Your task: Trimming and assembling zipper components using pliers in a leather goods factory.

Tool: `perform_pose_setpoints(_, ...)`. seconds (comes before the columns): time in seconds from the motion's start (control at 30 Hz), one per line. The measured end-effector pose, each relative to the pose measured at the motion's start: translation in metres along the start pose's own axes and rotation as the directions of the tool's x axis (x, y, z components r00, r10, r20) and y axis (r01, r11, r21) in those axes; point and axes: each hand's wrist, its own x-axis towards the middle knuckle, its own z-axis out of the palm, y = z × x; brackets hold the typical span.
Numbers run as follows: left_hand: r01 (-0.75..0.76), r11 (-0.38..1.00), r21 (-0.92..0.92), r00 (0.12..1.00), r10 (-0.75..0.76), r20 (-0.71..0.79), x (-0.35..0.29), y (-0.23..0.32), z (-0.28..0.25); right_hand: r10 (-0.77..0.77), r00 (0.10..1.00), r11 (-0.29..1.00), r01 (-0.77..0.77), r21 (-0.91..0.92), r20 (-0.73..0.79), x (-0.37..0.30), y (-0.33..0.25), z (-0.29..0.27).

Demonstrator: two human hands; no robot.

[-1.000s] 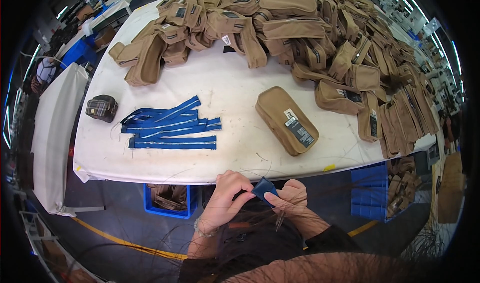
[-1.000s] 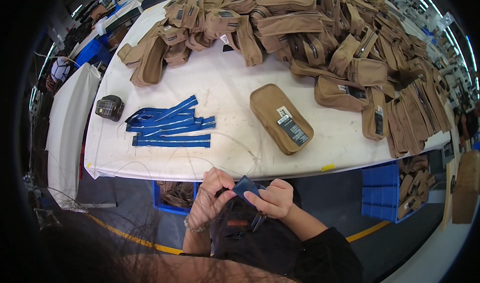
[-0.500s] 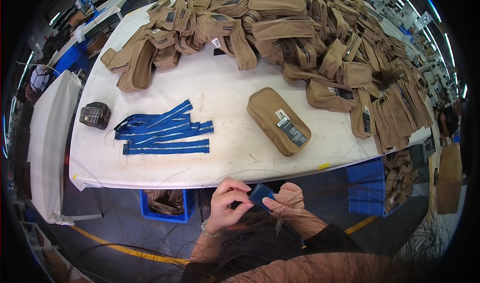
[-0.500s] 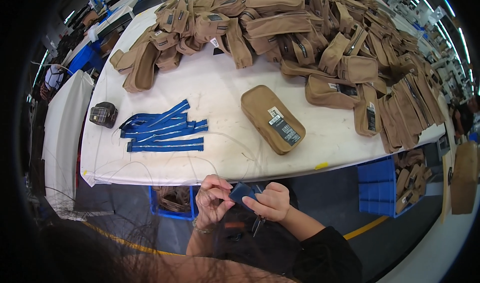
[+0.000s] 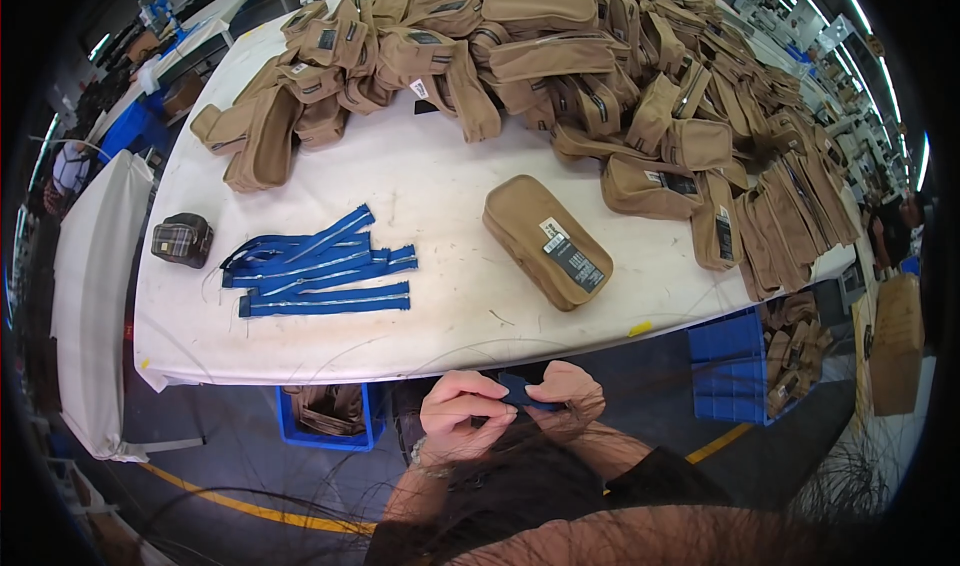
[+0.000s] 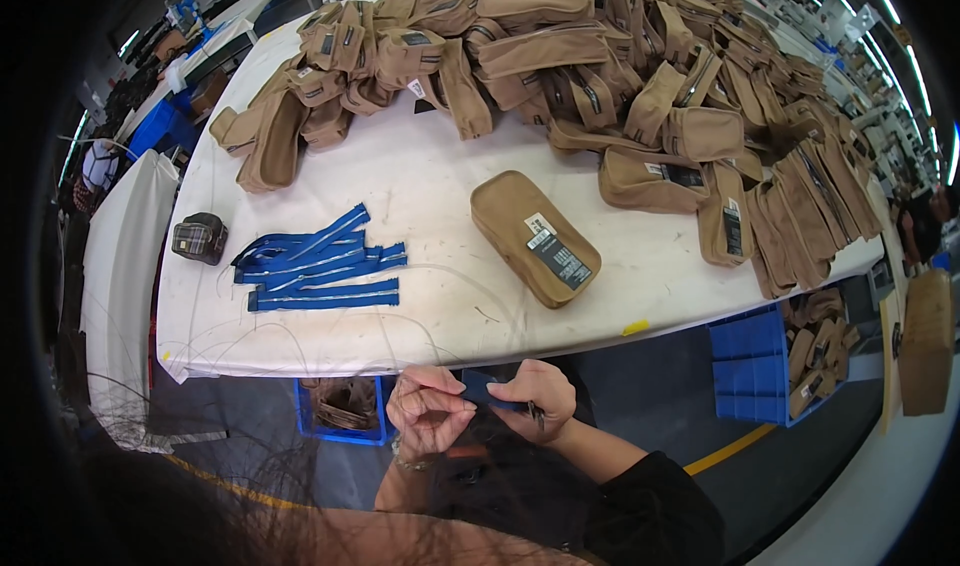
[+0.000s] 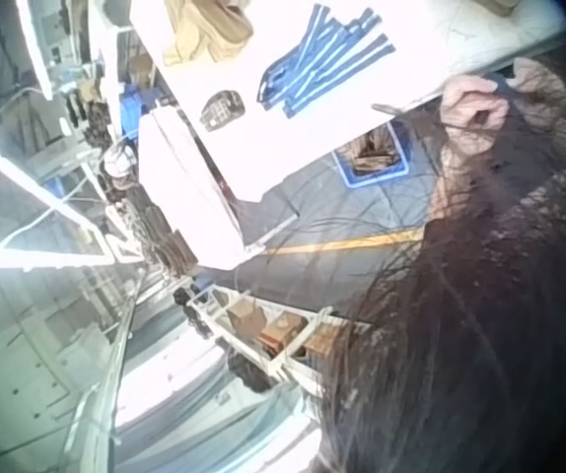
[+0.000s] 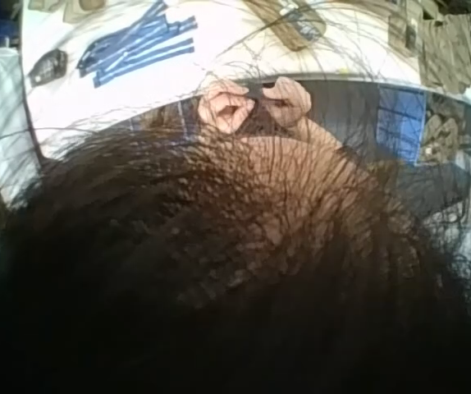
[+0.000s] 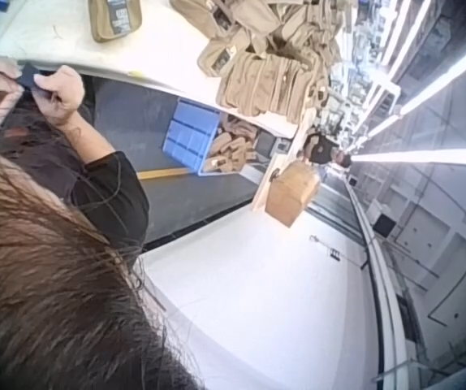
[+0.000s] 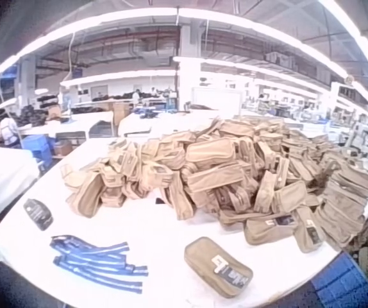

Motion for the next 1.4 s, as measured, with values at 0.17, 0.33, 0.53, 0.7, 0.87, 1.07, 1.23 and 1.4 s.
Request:
perform_pose_setpoints(0.17, 0.116, 0.993, -0.027, 0.992, -0.117, -0.041, 0.000, 0.002, 0.003, 0.164, 0.985, 0.984, -0.167, -0.064, -0.050, 0.011, -0.019, 0.016)
perform_pose_setpoints(0.33, 0.095, 0.995, -0.012, 0.988, -0.096, -0.119, -0.003, 0.001, 0.010, 0.338, 0.936, 0.935, -0.321, 0.152, -0.101, 0.016, -0.025, 0.028)
perform_pose_setpoints(0.53, -0.136, 0.955, 0.265, 0.978, 0.173, -0.120, 0.002, -0.008, 0.017, 0.681, 0.727, 0.689, -0.597, 0.411, -0.084, 0.018, -0.031, 0.029)
perform_pose_setpoints(0.7, 0.024, 0.976, 0.214, 0.987, 0.011, -0.162, -0.001, -0.009, 0.012, 0.687, 0.716, 0.694, -0.594, 0.407, -0.126, 0.020, -0.028, 0.024)
perform_pose_setpoints(0.87, 0.397, 0.908, -0.135, 0.890, -0.417, -0.184, 0.001, -0.004, 0.010, 0.432, 0.854, 0.901, -0.426, 0.086, -0.290, 0.012, -0.008, 0.027)
perform_pose_setpoints(1.07, 0.575, 0.742, -0.345, 0.777, -0.627, -0.053, -0.015, -0.014, 0.012, -0.068, 0.996, 0.928, 0.043, -0.370, -0.056, 0.016, -0.009, 0.022)
perform_pose_setpoints(1.23, 0.606, 0.606, -0.515, 0.734, -0.676, 0.068, -0.018, -0.017, 0.007, -0.037, 0.995, 0.964, 0.010, -0.265, -0.097, 0.006, -0.006, 0.027)
perform_pose_setpoints(1.4, 0.599, 0.651, -0.465, 0.758, -0.648, 0.069, -0.021, -0.018, 0.005, -0.068, 0.996, 0.971, 0.053, -0.232, -0.055, 0.000, -0.001, 0.025)
